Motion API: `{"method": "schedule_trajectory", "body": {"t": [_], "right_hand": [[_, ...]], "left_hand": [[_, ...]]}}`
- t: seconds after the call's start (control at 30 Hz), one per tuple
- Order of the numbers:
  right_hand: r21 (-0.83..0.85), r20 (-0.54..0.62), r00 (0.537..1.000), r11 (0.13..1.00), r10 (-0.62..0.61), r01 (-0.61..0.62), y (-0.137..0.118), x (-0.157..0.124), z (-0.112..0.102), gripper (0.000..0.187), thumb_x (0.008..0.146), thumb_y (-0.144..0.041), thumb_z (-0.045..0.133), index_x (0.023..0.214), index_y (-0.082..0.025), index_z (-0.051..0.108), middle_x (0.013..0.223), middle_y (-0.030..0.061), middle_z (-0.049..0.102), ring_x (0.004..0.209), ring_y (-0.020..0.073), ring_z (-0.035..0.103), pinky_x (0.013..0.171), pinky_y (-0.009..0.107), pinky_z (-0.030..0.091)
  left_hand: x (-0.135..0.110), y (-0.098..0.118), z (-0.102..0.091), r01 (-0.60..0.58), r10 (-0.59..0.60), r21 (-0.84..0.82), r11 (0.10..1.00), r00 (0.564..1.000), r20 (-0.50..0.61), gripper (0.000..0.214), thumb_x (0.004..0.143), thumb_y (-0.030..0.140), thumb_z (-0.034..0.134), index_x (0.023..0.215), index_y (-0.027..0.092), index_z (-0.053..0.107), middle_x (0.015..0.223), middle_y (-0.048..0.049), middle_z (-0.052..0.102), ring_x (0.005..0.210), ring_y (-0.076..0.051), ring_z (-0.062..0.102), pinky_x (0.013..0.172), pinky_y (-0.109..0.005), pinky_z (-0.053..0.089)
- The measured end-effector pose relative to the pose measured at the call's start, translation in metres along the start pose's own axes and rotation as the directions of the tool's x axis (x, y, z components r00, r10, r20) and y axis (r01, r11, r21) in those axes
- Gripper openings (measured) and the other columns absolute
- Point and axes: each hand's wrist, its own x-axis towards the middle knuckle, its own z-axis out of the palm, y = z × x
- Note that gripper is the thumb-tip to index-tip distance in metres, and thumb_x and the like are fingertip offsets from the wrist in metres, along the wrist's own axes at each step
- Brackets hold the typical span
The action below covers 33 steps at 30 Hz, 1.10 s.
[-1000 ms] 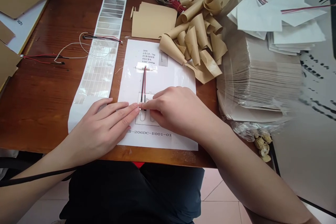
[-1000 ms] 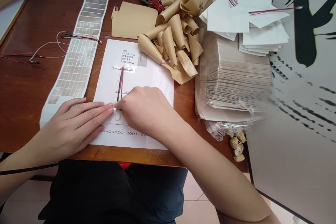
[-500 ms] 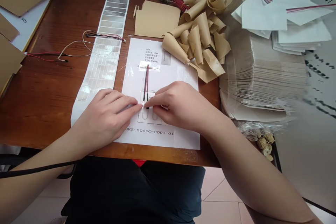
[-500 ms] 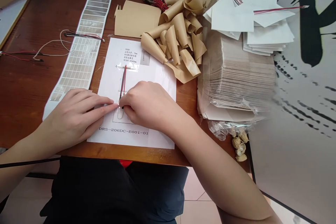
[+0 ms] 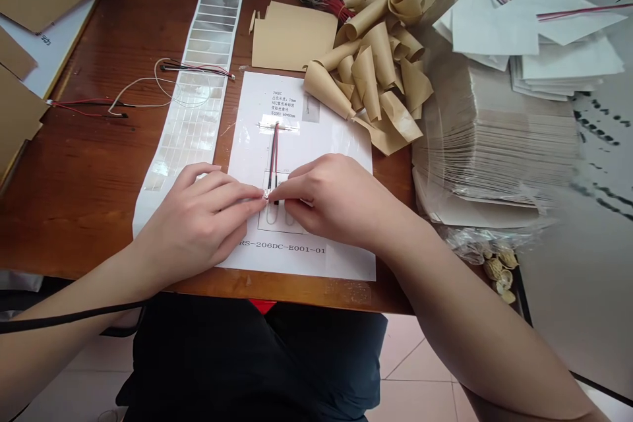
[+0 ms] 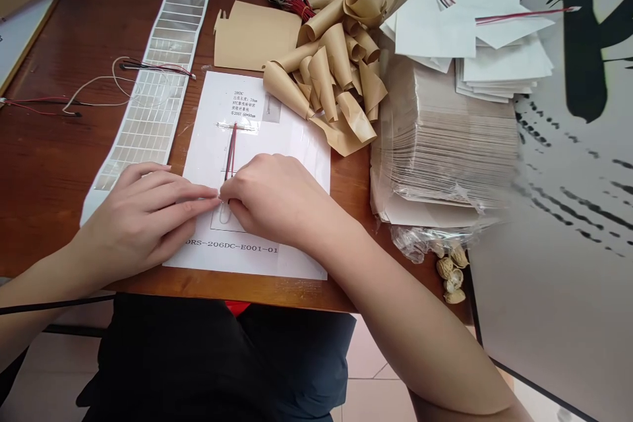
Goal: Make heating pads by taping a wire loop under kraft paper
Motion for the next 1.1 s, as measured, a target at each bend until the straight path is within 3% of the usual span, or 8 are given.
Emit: {"method": "schedule_trajectory", "body": {"t": [0.17,0.3,0.43,0.5,0.57,0.7,0.8,1.1], "right_hand": [[-0.014,-0.038,0.994,0.995,0.098,-0.098,-0.001,0.003,-0.001,0.035,0.088,-0.011,0.048,0.096,-0.019,0.082,0.074,0.0068,0.071,0.068,0.0182,0.059,0.063,0.031,0.034],[-0.057,-0.229,0.943,0.964,0.242,-0.261,0.008,0.003,-0.006,0.035,0.09,-0.014,0.047,0.105,-0.017,0.078,0.07,0.0061,0.068,0.066,0.0194,0.058,0.065,0.032,0.036],[-0.057,-0.272,0.906,0.935,0.324,-0.351,0.021,0.003,-0.009,0.026,0.093,-0.023,0.053,0.1,-0.017,0.077,0.068,0.006,0.066,0.066,0.0203,0.057,0.066,0.033,0.038],[-0.062,-0.272,0.892,0.919,0.361,-0.39,0.025,0.004,-0.009,0.023,0.093,-0.026,0.057,0.101,-0.018,0.076,0.07,0.006,0.067,0.068,0.0212,0.058,0.066,0.034,0.039],[-0.062,-0.29,0.881,0.911,0.374,-0.408,0.027,0.004,-0.007,0.022,0.092,-0.029,0.06,0.104,-0.018,0.076,0.075,0.0065,0.068,0.071,0.0224,0.059,0.067,0.035,0.04],[-0.047,-0.357,0.884,0.939,0.303,-0.341,0.029,0.003,-0.003,0.022,0.092,-0.034,0.063,0.105,-0.02,0.074,0.09,0.0096,0.069,0.08,0.0247,0.06,0.069,0.037,0.043],[-0.056,-0.377,0.888,0.95,0.265,-0.307,0.031,0.003,0.0,0.024,0.093,-0.036,0.063,0.106,-0.019,0.074,0.097,0.0123,0.067,0.086,0.027,0.06,0.071,0.04,0.046],[-0.083,-0.285,0.914,0.943,0.288,-0.322,0.028,0.002,0.002,0.032,0.088,-0.039,0.071,0.115,-0.022,0.069,0.125,0.0156,0.061,0.119,0.0383,0.052,0.093,0.055,0.04]], "left_hand": [[0.004,-0.001,0.0,-0.084,0.084,-0.001,0.996,0.996,0.003,0.029,0.093,0.009,0.056,0.115,0.017,0.073,0.116,-0.0049,0.078,0.103,-0.025,0.068,0.094,-0.047,0.049],[0.008,-0.003,-0.004,-0.076,0.078,-0.044,0.996,0.996,0.048,0.03,0.093,0.009,0.054,0.115,0.015,0.073,0.117,-0.0048,0.078,0.098,-0.024,0.068,0.093,-0.045,0.049],[0.015,-0.006,-0.009,0.112,-0.083,-0.246,0.963,0.989,0.123,0.028,0.095,0.017,0.052,0.108,0.019,0.077,0.111,-0.0026,0.08,0.099,-0.022,0.07,0.098,-0.046,0.05],[0.02,-0.008,-0.01,0.26,-0.214,-0.376,0.89,0.964,0.16,0.027,0.096,0.022,0.052,0.102,0.021,0.078,0.106,-0.0019,0.081,0.097,-0.02,0.072,0.089,-0.039,0.056],[0.024,-0.009,-0.01,0.323,-0.284,-0.411,0.852,0.946,0.156,0.027,0.097,0.024,0.052,0.101,0.02,0.079,0.104,-0.0025,0.08,0.093,-0.019,0.073,0.081,-0.034,0.057],[0.029,-0.008,-0.004,0.137,-0.117,-0.237,0.962,0.989,0.095,0.029,0.099,0.025,0.05,0.106,0.021,0.078,0.116,-0.0044,0.077,0.102,-0.023,0.069,0.09,-0.042,0.049],[0.031,-0.005,0.002,0.021,-0.007,-0.145,0.989,0.996,0.094,0.029,0.1,0.023,0.048,0.115,0.023,0.073,0.121,-0.0022,0.077,0.104,-0.024,0.066,0.094,-0.047,0.041],[0.029,-0.004,0.006,-0.05,0.058,-0.084,0.995,0.993,0.099,0.028,0.101,0.018,0.048,0.117,0.023,0.07,0.123,-0.0012,0.077,0.107,-0.026,0.066,0.096,-0.051,0.035]]}}
